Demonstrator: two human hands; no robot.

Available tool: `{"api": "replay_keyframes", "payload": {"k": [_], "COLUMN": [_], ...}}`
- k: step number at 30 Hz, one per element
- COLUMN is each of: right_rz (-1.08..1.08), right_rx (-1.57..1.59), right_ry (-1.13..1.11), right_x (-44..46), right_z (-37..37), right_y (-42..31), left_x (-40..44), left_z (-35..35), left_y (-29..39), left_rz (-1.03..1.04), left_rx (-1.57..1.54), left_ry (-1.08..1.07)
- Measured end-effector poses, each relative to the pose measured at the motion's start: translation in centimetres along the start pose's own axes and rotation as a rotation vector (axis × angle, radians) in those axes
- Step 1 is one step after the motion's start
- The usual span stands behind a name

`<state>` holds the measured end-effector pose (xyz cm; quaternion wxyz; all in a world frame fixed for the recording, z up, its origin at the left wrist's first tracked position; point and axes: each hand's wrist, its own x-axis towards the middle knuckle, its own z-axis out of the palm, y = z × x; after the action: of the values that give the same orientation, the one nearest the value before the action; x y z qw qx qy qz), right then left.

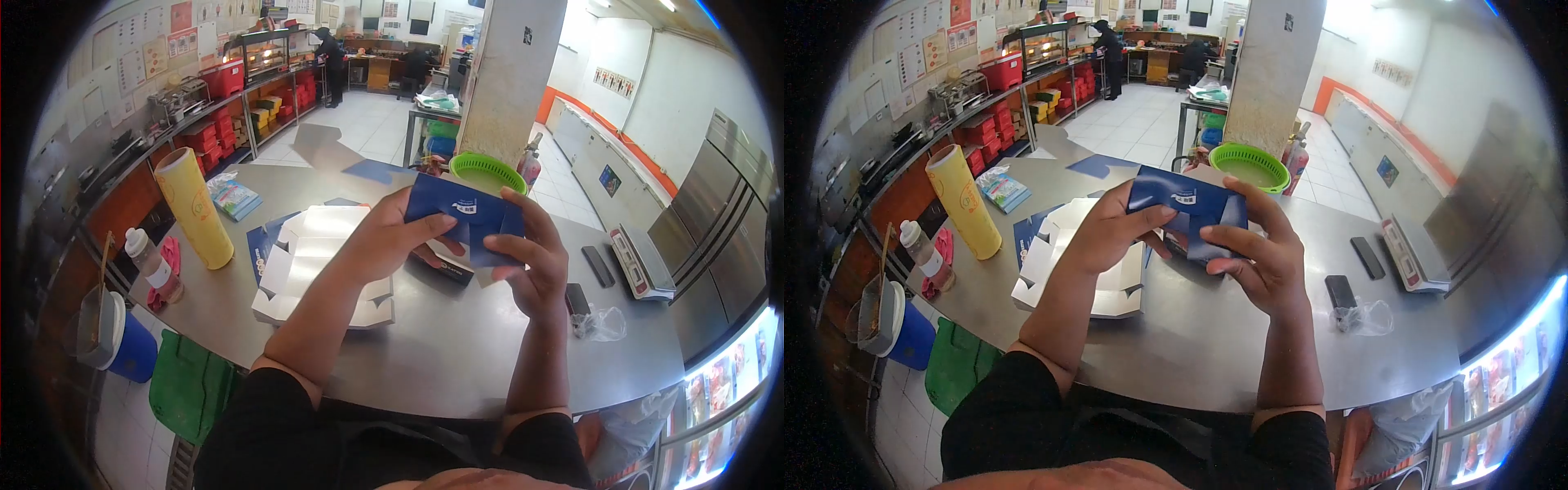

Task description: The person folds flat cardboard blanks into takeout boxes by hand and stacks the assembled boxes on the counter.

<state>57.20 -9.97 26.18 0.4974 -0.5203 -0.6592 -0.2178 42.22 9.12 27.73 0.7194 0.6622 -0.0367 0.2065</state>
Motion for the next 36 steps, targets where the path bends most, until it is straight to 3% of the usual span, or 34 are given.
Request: {"api": "replay_keyframes", "payload": {"k": [6,9,13,17,19,23,24,28,30,33,36], "right_rz": [0.043,0.078,0.147,0.022,0.011,-0.275,-0.251,-0.025,0.216,0.395,0.504], "right_rx": [0.077,0.146,0.014,-0.057,-0.145,-0.259,-0.213,-0.052,-0.099,-0.287,-0.405], "right_ry": [0.022,0.016,0.028,0.288,0.535,0.205,0.216,0.369,0.342,0.316,0.226], "right_x": [0.3,0.3,0.4,-0.3,-0.5,0.0,-0.1,-0.6,-0.6,0.5,0.5], "right_z": [0.2,-0.5,0.0,1.3,3.2,3.1,2.9,2.1,0.6,-0.4,-1.6], "right_y": [0.4,0.5,-0.1,1.6,1.6,-1.2,-1.1,-0.4,-0.8,-1.2,-0.6], "left_x": [0.7,0.4,-0.1,0.4,0.3,0.2,0.3,-0.9,-1.4,-1.7,-1.2], "left_z": [0.9,2.1,2.4,3.0,3.6,3.6,2.8,1.6,1.9,2.3,2.0], "left_y": [-2.1,-2.0,-3.1,-4.3,-4.0,-3.1,-2.9,-1.3,-0.8,0.2,0.1], "left_rz": [-0.003,0.013,0.011,0.179,0.187,0.196,0.181,-0.016,-0.002,-0.001,-0.019], "left_rx": [-0.472,-0.416,0.105,-0.395,-0.464,-0.396,-0.354,-0.059,0.179,0.471,0.552], "left_ry": [-0.049,-0.045,-0.045,-0.338,-0.273,0.020,0.080,-0.270,-0.292,-0.352,-0.342]}}
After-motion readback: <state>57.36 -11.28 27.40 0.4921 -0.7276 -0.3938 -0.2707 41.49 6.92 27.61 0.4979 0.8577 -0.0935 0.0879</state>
